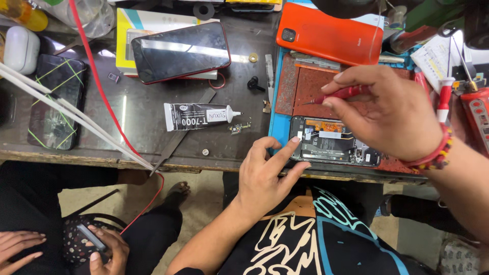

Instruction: The person disassembles a mobile phone using a screwdriver, removes internal components, and applies adhesive to the frame.

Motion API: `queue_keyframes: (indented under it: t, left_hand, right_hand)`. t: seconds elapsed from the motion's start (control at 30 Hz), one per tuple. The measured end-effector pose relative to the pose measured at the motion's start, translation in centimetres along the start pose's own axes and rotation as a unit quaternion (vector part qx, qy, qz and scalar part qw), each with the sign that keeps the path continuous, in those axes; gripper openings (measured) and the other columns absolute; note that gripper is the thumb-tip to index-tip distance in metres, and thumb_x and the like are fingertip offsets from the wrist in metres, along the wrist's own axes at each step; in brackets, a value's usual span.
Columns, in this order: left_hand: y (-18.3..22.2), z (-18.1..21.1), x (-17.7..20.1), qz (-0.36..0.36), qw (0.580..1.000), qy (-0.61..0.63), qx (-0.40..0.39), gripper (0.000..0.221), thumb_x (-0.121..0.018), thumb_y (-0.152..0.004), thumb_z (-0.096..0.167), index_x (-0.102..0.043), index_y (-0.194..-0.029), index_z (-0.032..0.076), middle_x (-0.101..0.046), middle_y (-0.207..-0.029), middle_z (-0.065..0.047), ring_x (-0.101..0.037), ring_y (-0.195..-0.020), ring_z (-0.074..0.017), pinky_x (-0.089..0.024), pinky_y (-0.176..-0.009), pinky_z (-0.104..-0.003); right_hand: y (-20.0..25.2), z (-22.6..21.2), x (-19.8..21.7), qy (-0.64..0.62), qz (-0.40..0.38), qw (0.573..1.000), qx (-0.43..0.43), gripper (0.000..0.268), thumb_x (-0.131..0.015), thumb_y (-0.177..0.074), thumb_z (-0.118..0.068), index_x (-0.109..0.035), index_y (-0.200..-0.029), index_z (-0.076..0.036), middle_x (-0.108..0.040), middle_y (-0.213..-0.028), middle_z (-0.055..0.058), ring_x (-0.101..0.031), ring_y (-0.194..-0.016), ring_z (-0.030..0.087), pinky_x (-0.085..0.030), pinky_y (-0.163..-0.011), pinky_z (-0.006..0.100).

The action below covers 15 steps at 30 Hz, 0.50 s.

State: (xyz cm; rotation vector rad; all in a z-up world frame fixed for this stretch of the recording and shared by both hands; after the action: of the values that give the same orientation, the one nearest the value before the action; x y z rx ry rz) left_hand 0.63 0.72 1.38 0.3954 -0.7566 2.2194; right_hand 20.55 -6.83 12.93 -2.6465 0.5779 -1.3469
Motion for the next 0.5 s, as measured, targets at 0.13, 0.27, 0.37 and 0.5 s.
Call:
queue_keyframes:
  t: [0.13, 0.27, 0.37, 0.5]
  left_hand:
    - [0.0, -0.1, -0.1, -0.001, 1.0, -0.005, -0.001, 0.048, -0.088, -0.086, 0.03, -0.072, -0.126, 0.011, -0.056, -0.107, -0.008, -0.056, -0.078, -0.0214, -0.049, -0.066, -0.034]
    - [0.0, 0.0, -0.1, 0.008, 1.0, -0.003, -0.009, 0.048, -0.088, -0.086, 0.03, -0.072, -0.127, 0.011, -0.056, -0.109, -0.008, -0.057, -0.08, -0.0214, -0.05, -0.067, -0.034]
    - [0.0, 0.0, 0.0, 0.01, 1.0, -0.004, -0.009, 0.048, -0.088, -0.086, 0.03, -0.072, -0.127, 0.011, -0.056, -0.109, -0.008, -0.057, -0.08, -0.0211, -0.05, -0.067, -0.034]
    - [0.0, -0.1, 0.1, 0.0, 1.0, -0.002, -0.009, 0.048, -0.088, -0.087, 0.03, -0.071, -0.128, 0.01, -0.056, -0.109, -0.008, -0.056, -0.079, -0.0207, -0.049, -0.066, -0.033]
  right_hand:
    - [0.5, 0.8, -0.7, -0.009, 0.007, 1.0, 0.025, 0.037, -0.073, -0.09, 0.004, -0.047, -0.117, 0.005, -0.068, -0.11, 0.019, -0.074, -0.102, 0.025, -0.065, -0.08, 0.031]
    - [0.7, 1.2, -1.3, 0.008, -0.003, 1.0, 0.005, 0.038, -0.076, -0.094, 0.0, -0.05, -0.121, 0.002, -0.071, -0.113, 0.014, -0.076, -0.105, 0.022, -0.066, -0.08, 0.028]
    - [0.8, 1.4, -1.3, 0.016, 0.001, 1.0, 0.011, 0.037, -0.077, -0.095, -0.001, -0.05, -0.121, 0.002, -0.072, -0.113, 0.014, -0.076, -0.105, 0.022, -0.066, -0.082, 0.029]
    - [1.3, 1.3, -0.7, -0.032, 0.01, 0.999, 0.002, 0.036, -0.074, -0.098, 0.0, -0.048, -0.123, 0.003, -0.071, -0.116, 0.014, -0.076, -0.11, 0.022, -0.067, -0.084, 0.029]
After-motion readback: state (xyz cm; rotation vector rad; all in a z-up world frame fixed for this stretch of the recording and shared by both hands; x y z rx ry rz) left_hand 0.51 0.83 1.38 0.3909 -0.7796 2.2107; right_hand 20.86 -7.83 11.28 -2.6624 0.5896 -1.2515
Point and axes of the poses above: each hand's wrist, its own y-axis away from the middle knuckle, its own x-axis out of the back of the hand, z = x × y, the point moved 1 cm from there along -y, towards the middle knuckle
